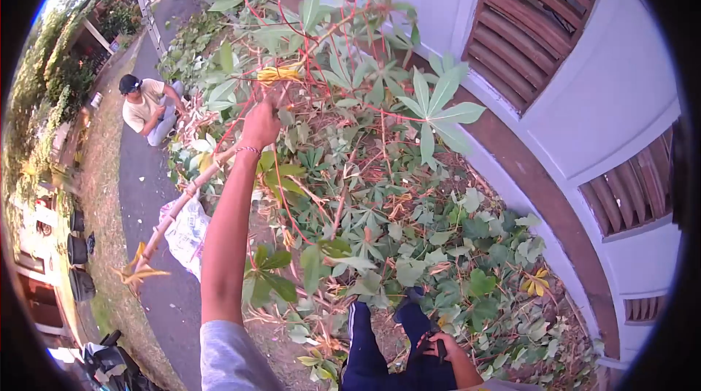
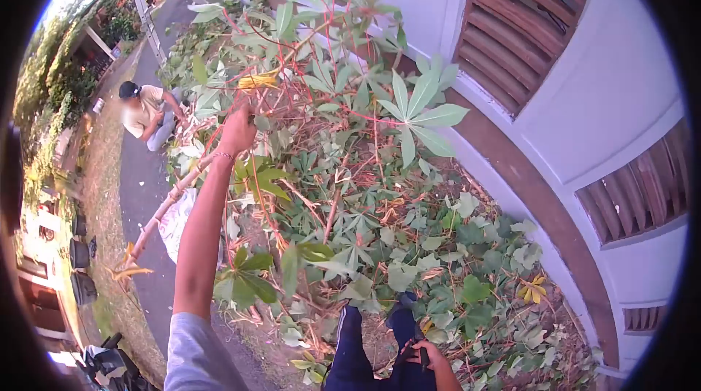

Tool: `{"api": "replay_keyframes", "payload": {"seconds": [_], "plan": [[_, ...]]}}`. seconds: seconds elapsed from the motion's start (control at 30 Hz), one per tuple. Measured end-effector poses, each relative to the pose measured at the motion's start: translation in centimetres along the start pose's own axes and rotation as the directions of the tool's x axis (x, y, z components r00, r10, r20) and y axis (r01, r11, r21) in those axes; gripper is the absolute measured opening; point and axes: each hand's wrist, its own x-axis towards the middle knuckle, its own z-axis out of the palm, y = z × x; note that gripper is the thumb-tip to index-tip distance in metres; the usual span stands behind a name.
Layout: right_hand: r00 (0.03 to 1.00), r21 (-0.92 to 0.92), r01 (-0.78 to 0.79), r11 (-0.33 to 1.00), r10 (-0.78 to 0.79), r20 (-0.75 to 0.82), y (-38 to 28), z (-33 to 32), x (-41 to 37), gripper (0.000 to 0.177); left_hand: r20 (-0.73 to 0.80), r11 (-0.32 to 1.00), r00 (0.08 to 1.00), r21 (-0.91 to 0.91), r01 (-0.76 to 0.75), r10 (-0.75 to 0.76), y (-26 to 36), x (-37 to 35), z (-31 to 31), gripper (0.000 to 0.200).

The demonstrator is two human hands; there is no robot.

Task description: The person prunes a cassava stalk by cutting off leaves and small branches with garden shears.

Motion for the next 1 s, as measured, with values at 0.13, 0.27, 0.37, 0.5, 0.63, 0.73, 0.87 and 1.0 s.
{"api": "replay_keyframes", "payload": {"seconds": [0.13,0.27,0.37,0.5,0.63,0.73,0.87,1.0], "plan": [[0.994,-0.176,0.041,0.984,-0.059,-0.096,-2.0,5.4,-1.2,0.024,0.142,0.997,0.99,0.073,0.011,-0.022,0.5,-3.7,-2.4,0.026],[0.982,-0.382,0.145,0.913,-0.179,-0.053,-4.4,10.2,-2.4,0.025,0.096,0.997,0.995,-0.075,-0.012,0.019,3.2,-10.7,-1.7,0.022],[0.934,-0.608,0.321,0.726,-0.349,0.076,-6.6,14.5,-4.5,0.027,0.102,0.998,0.993,-0.042,-0.052,0.057,4.5,-14.8,-1.0,0.023],[0.842,-0.706,0.474,0.526,-0.506,0.187,-9.8,21.0,-7.5,0.029,0.084,0.997,0.996,0.07,-0.018,0.012,8.3,-19.2,-2.8,0.02],[0.723,-0.563,0.671,0.483,-0.596,0.349,-12.6,27.7,-11.3,0.031,-0.031,0.964,0.985,0.216,-0.157,0.167,9.1,-23.0,-3.8,0.021],[0.647,-0.563,0.733,0.381,-0.646,0.405,-14.0,30.7,-13.5,0.029,-0.016,0.98,0.988,-0.133,0.149,-0.152,9.1,-24.1,-6.1,0.024],[0.637,-0.503,0.76,0.411,-0.627,0.449,-14.6,32.4,-15.6,0.029,-0.094,0.933,0.932,-0.123,0.338,-0.35,5.1,-24.9,-7.3,0.041],[0.665,-0.55,0.729,0.408,-0.615,0.424,-14.0,32.5,-15.1,0.03,-0.099,0.883,0.945,-0.398,0.251,-0.313,10.7,-23.0,-17.9,0.031]]}}
